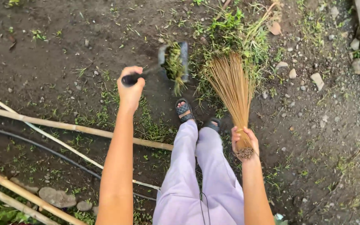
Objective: Sweeping and collecting cut grass and garden debris using a broom and dustpan.
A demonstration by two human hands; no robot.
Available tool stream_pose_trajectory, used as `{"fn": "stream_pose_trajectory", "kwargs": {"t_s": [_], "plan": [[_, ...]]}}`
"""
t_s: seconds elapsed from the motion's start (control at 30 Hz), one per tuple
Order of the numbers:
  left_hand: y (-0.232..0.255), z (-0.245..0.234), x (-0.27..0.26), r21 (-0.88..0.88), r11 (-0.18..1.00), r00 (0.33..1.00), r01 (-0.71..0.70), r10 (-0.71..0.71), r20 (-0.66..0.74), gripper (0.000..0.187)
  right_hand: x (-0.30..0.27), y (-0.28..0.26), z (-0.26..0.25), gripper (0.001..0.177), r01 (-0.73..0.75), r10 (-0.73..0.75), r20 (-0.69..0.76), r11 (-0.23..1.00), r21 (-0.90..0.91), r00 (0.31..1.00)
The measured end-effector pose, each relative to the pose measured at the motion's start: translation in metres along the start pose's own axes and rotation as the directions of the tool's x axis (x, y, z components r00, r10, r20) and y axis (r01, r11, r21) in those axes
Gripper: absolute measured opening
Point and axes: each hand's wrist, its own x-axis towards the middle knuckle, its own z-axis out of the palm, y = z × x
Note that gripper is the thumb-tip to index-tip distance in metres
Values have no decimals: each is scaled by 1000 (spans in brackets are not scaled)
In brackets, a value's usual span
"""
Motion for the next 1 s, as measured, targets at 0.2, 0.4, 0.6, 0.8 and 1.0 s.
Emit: {"fn": "stream_pose_trajectory", "kwargs": {"t_s": [0.2, 0.4, 0.6, 0.8, 1.0], "plan": [[-10, 1, 34, 71, 976, 965, -204, 189, 180, 29, -4, 40, 1, 39, 25, -37, -22, 920, -392, 999], [8, 9, 33, 128, 978, 978, -162, 142, 155, 30, -75, 47, 7, 42, -106, -9, -185, 792, -602, 983], [-5, 23, 39, 196, 951, 946, -240, 183, 268, 27, -146, -15, -29, 45, -1, -214, -194, 669, -743, 957], [15, 44, 50, 242, 944, 952, -222, 157, 262, 23, -58, -90, -19, 67, -134, -510, -185, 135, -982, 840], [27, 42, 75, 213, 927, 911, -307, 222, 347, 24, 91, -36, -42, 90, -194, -436, -14, -371, -908, 900]]}}
